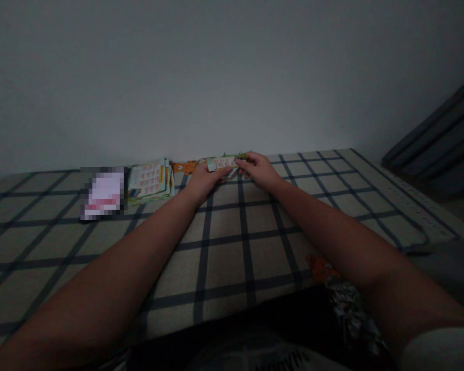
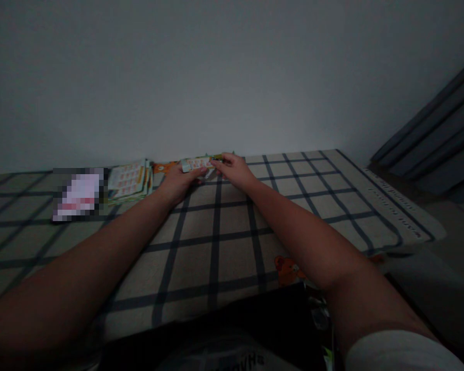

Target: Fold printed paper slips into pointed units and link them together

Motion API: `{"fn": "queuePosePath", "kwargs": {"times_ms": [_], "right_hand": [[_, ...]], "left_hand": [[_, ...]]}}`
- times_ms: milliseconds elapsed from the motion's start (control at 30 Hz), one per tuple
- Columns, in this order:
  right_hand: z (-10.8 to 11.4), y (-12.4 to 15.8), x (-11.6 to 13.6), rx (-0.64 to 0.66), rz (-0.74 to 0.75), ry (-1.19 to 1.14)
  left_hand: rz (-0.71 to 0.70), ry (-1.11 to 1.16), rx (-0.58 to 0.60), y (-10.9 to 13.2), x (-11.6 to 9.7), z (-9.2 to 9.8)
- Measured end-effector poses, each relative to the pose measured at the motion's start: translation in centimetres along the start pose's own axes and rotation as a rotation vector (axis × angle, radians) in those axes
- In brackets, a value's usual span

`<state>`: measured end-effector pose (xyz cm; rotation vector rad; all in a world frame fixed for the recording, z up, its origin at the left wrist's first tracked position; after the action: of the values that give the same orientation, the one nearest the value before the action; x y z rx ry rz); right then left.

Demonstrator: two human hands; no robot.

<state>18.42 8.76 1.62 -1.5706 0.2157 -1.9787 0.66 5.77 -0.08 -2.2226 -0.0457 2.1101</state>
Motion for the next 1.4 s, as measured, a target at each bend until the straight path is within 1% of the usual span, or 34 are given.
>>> {"fn": "queuePosePath", "kwargs": {"times_ms": [100, 233, 400, 500, 600, 833, 967, 1067, 1133, 1233, 1400], "right_hand": [[0.2, -0.1, -0.1, 0.001, 0.023, 0.049], [0.6, -0.1, 0.3, -0.057, 0.075, 0.115], [0.5, 0.1, 0.9, -0.054, 0.031, 0.081], [0.5, 0.2, 1.1, -0.064, 0.010, 0.090], [0.5, 0.3, 1.2, -0.053, -0.015, 0.109], [0.7, 0.2, 1.2, -0.051, 0.003, 0.104], [0.4, 0.1, 1.0, 0.013, 0.022, 0.095], [0.2, 0.1, 0.8, 0.050, 0.012, 0.094], [0.2, 0.1, 0.9, 0.034, 0.025, 0.104], [0.2, 0.1, 1.3, 0.002, 0.062, 0.109], [0.1, 0.1, 1.2, 0.003, 0.068, 0.110]], "left_hand": [[-0.013, -0.005, -0.013, -0.1, 0.0, 0.0], [-0.036, -0.009, -0.029, -0.1, -0.1, 0.1], [-0.054, -0.016, -0.045, 0.0, -0.2, 0.2], [-0.076, 0.001, -0.012, 0.0, -0.4, 0.1], [-0.079, 0.039, 0.019, 0.1, -0.4, -0.1], [-0.015, 0.054, 0.014, 0.1, 0.0, 0.0], [0.021, 0.017, -0.006, -0.1, 0.6, 0.4], [0.018, 0.010, 0.004, -0.1, 0.7, 0.4], [0.014, 0.012, 0.018, -0.2, 0.7, 0.2], [0.013, 0.022, -0.003, -0.2, 0.6, 0.2], [-0.031, -0.009, 0.004, -0.6, 0.8, 0.6]]}}
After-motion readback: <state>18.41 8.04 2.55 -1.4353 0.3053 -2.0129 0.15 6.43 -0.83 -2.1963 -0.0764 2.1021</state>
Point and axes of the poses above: each hand's wrist, its own y-axis away from the middle knuckle, its own z-axis out of the back of the hand, x = y × z, the point moved 5 cm from there along -y, towards the middle knuckle, and after that the axes turned 8 degrees about z, right-handed, at the moved point
